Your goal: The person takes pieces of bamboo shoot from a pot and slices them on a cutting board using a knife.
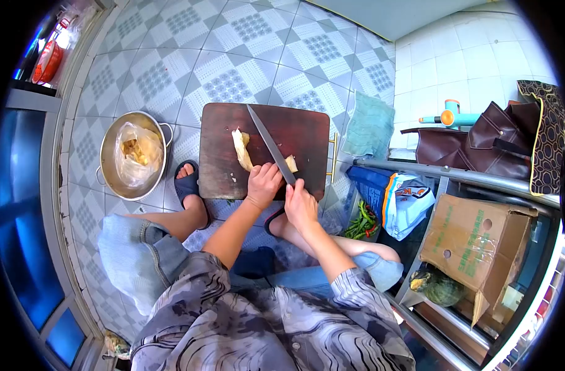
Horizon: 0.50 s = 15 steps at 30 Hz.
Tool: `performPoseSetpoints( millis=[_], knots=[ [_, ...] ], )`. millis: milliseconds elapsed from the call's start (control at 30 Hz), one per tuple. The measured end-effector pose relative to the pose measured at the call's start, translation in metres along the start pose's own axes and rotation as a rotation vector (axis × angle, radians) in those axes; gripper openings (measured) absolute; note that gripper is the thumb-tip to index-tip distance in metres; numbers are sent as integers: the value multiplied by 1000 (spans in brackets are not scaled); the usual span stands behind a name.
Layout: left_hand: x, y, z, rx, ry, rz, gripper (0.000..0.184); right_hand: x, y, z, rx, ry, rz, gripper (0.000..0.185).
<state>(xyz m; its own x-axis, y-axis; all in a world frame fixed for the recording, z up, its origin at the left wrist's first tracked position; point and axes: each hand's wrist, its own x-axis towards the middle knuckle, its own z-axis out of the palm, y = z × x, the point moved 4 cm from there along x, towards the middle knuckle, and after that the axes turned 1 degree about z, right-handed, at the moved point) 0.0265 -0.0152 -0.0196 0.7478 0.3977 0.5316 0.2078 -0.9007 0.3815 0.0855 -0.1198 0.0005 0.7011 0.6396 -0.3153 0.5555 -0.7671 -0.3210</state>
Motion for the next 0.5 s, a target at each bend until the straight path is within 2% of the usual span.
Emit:
performPoseSetpoints(
  millis=[133, 267, 433, 500],
  knots=[
    [-2, 1, 1, 4, -35, -51, 29, -17, 6, 6, 0, -7, 109, 26],
    [-4, -1, 4, -14, 6, -29, 17, 10, -10, 8, -2, 44, 57, 28],
    [-4, -2, 4, -8, -37, -21, 20, 10, -11, 3, -21, 10, 59, 28],
    [-4, 0, 3, -5, -49, -54, 23, -14, 3, 7, 1, 26, 134, 29]
  ],
)
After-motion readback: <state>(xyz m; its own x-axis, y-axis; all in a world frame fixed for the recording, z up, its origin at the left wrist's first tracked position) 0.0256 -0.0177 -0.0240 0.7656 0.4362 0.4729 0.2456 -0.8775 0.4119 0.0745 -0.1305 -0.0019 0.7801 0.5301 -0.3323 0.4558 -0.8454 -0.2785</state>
